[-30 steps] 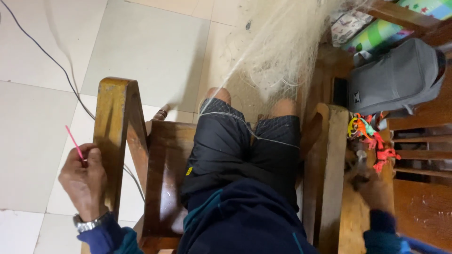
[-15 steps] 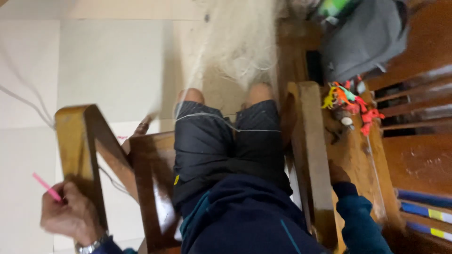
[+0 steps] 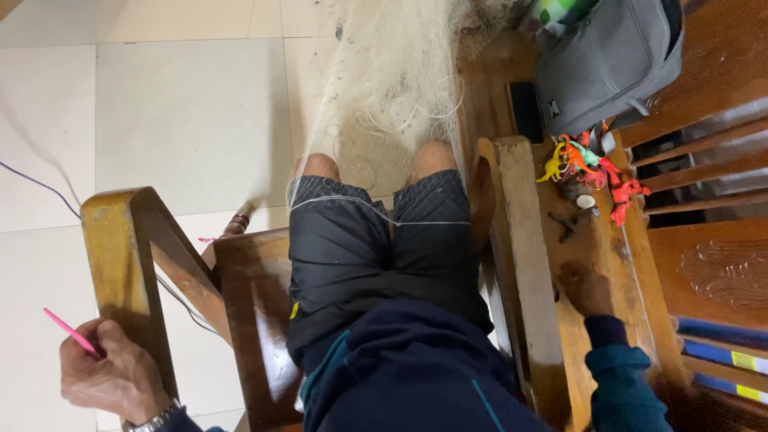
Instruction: Repairing or weaving a fishing net using a plastic shuttle and twine
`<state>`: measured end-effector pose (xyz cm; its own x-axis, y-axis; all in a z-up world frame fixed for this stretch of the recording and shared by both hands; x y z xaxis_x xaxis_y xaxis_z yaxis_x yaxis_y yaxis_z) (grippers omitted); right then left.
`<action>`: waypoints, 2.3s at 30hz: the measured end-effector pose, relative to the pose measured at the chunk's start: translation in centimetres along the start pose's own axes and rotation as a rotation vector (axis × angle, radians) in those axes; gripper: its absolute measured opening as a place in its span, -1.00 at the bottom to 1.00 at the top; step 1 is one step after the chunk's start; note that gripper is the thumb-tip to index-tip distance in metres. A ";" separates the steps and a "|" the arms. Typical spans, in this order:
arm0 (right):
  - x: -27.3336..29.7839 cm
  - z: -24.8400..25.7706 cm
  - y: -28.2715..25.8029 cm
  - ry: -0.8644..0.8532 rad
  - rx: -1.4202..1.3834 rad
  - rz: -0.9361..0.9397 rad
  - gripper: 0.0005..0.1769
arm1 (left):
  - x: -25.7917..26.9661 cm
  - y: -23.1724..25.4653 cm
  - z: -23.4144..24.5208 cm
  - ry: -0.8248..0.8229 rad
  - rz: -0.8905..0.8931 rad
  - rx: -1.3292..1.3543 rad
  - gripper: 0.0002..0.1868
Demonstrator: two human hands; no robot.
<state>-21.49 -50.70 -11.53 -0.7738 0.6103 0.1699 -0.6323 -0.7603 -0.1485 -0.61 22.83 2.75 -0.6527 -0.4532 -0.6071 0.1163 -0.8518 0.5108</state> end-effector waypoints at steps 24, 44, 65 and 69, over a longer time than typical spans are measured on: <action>2.5 14.1 -26.4 0.330 -0.192 0.413 0.02 | -1.4 9.0 -1.2 -0.254 0.309 0.632 -0.87; 3.1 4.3 -46.4 -0.115 -0.583 0.807 -0.85 | 10.9 12.2 -11.7 -0.965 1.362 1.043 -0.75; 9.2 14.4 -29.2 -0.005 -0.369 0.616 -0.78 | 13.0 13.2 -16.0 -0.921 1.632 2.009 -0.92; 9.3 15.8 -27.4 -0.015 -0.261 0.581 -0.76 | 13.5 15.2 -15.1 -0.963 1.612 2.022 -0.89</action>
<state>-10.69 -27.69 9.46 -0.9940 0.1095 0.0033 -0.0991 -0.8860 -0.4531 3.63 -0.20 -6.88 -0.8174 0.4365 0.3760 0.4729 0.8811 0.0052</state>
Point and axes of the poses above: each hand's wrist, its own x-axis away from the middle knuckle, its own z-axis out of the back of the hand, y = z × x, the point moved 4 cm from there along -x, towards the middle knuckle, and after that the axes turned 8 degrees about y, right-handed, at the moved point
